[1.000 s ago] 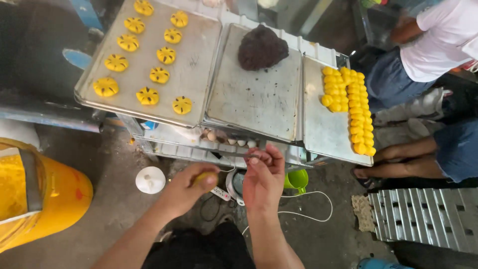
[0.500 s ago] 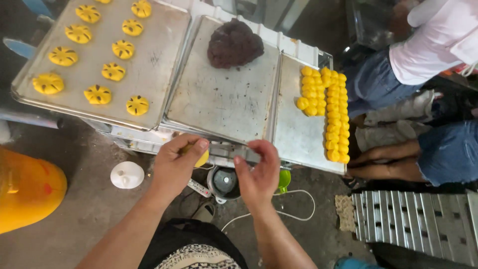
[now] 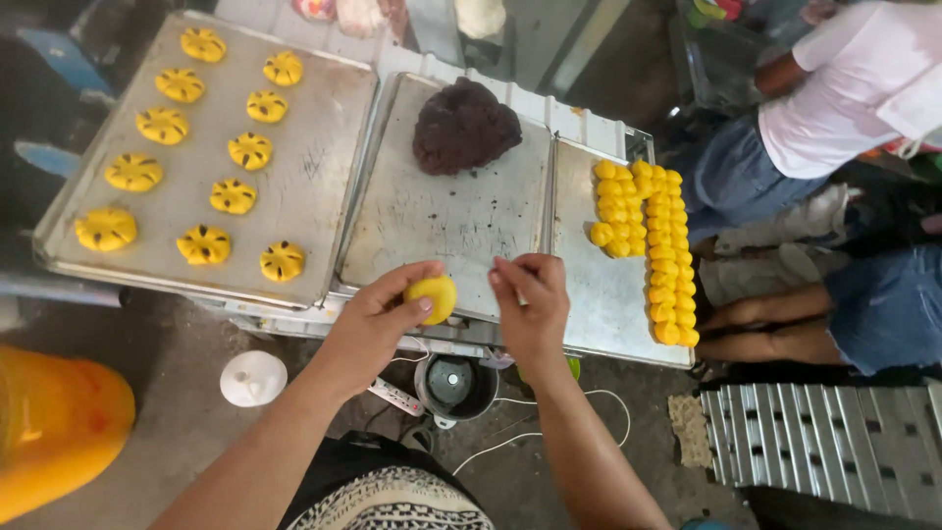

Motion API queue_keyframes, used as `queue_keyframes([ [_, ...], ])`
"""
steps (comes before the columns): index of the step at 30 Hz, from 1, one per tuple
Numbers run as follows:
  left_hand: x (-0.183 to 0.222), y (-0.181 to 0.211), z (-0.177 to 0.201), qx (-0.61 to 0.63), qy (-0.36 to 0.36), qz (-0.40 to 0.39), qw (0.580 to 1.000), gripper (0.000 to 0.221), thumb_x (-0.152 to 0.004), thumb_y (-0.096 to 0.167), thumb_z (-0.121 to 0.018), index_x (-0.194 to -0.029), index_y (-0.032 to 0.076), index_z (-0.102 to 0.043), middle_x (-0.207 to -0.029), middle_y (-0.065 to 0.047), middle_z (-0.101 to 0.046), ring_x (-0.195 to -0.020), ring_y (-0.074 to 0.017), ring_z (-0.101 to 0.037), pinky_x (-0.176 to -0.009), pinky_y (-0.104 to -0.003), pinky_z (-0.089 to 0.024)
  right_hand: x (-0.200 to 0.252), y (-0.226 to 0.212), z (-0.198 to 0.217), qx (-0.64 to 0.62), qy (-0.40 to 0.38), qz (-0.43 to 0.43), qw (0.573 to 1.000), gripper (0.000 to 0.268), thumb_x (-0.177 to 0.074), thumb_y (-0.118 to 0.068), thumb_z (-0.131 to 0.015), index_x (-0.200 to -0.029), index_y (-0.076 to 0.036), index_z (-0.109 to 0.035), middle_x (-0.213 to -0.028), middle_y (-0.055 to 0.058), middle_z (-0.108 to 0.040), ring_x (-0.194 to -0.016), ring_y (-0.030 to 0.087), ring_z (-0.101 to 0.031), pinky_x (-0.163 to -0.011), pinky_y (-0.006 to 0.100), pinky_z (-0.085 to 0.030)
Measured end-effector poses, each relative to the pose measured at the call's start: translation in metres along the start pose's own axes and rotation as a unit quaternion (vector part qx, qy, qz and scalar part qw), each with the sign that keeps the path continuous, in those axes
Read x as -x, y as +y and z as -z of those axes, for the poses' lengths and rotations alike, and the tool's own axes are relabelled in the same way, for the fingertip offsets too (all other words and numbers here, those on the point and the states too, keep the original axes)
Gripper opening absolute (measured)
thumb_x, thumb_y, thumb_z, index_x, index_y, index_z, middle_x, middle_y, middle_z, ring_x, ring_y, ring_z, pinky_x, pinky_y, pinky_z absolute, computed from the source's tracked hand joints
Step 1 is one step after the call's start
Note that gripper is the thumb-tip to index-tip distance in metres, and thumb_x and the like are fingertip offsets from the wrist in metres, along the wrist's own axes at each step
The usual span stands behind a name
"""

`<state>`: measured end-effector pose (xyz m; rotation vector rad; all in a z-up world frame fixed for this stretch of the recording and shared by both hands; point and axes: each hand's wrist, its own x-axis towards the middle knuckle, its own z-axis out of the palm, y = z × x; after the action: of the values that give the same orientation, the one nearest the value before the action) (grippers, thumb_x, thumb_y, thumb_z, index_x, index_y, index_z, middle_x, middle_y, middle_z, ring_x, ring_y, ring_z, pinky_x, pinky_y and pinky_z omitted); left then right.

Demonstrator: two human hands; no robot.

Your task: Prepare pastries by filling dough balls with bean paste and scoring the tops into a star pattern.

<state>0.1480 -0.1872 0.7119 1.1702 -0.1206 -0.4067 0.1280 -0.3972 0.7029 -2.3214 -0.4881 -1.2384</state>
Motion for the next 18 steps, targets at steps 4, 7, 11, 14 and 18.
queue_keyframes([
  [4, -0.016, 0.010, 0.038, 0.006, -0.032, -0.025, 0.999, 0.056, -0.086, -0.004, -0.071, -0.141, 0.001, -0.061, -0.109, -0.015, -0.067, -0.098, -0.0214, -0.060, -0.089, -0.037, -0.055, 0.028, -0.016, -0.020, -0.337, 0.122, -0.358, 0.862, 0.024, -0.091, 0.008, -0.072, -0.111, -0.004, -0.077, -0.097, 0.011, -0.069, -0.083, 0.016, -0.061, -0.064, 0.031, -0.051],
  [7, -0.026, 0.019, 0.056, 0.027, -0.045, -0.006, 0.999, 0.061, -0.081, -0.004, -0.076, -0.141, -0.004, -0.060, -0.105, -0.015, -0.066, -0.095, -0.0223, -0.062, -0.087, -0.036, -0.055, 0.037, -0.034, -0.044, -0.419, 0.160, -0.405, 0.797, 0.030, -0.086, 0.014, -0.073, -0.110, -0.004, -0.077, -0.097, 0.012, -0.073, -0.079, 0.017, -0.064, -0.060, 0.031, -0.053],
  [11, -0.034, 0.027, 0.075, 0.027, -0.038, 0.012, 0.999, 0.048, -0.077, -0.001, -0.081, -0.124, -0.004, -0.070, -0.101, -0.012, -0.070, -0.090, -0.0194, -0.065, -0.080, -0.032, -0.056, 0.012, -0.064, -0.063, -0.439, 0.128, -0.382, 0.803, 0.028, -0.086, 0.016, -0.072, -0.107, 0.000, -0.077, -0.091, 0.017, -0.070, -0.077, 0.022, -0.063, -0.059, 0.033, -0.054],
  [14, -0.044, 0.026, 0.085, 0.035, -0.042, 0.000, 0.999, 0.046, -0.077, -0.005, -0.080, -0.121, -0.003, -0.068, -0.101, -0.013, -0.067, -0.089, -0.0200, -0.066, -0.079, -0.031, -0.057, 0.001, -0.075, -0.066, -0.408, 0.119, -0.394, 0.815, 0.026, -0.082, 0.016, -0.076, -0.107, 0.008, -0.075, -0.086, 0.022, -0.071, -0.074, 0.022, -0.068, -0.061, 0.033, -0.058],
  [18, -0.048, 0.026, 0.082, 0.078, -0.050, -0.006, 0.996, 0.044, -0.079, -0.004, -0.076, -0.121, -0.001, -0.064, -0.101, -0.011, -0.063, -0.090, -0.0209, -0.063, -0.077, -0.031, -0.054, 0.009, -0.075, -0.068, -0.394, 0.108, -0.399, 0.821, 0.028, -0.078, 0.017, -0.078, -0.105, 0.012, -0.072, -0.083, 0.026, -0.073, -0.072, 0.024, -0.070, -0.063, 0.035, -0.060],
])
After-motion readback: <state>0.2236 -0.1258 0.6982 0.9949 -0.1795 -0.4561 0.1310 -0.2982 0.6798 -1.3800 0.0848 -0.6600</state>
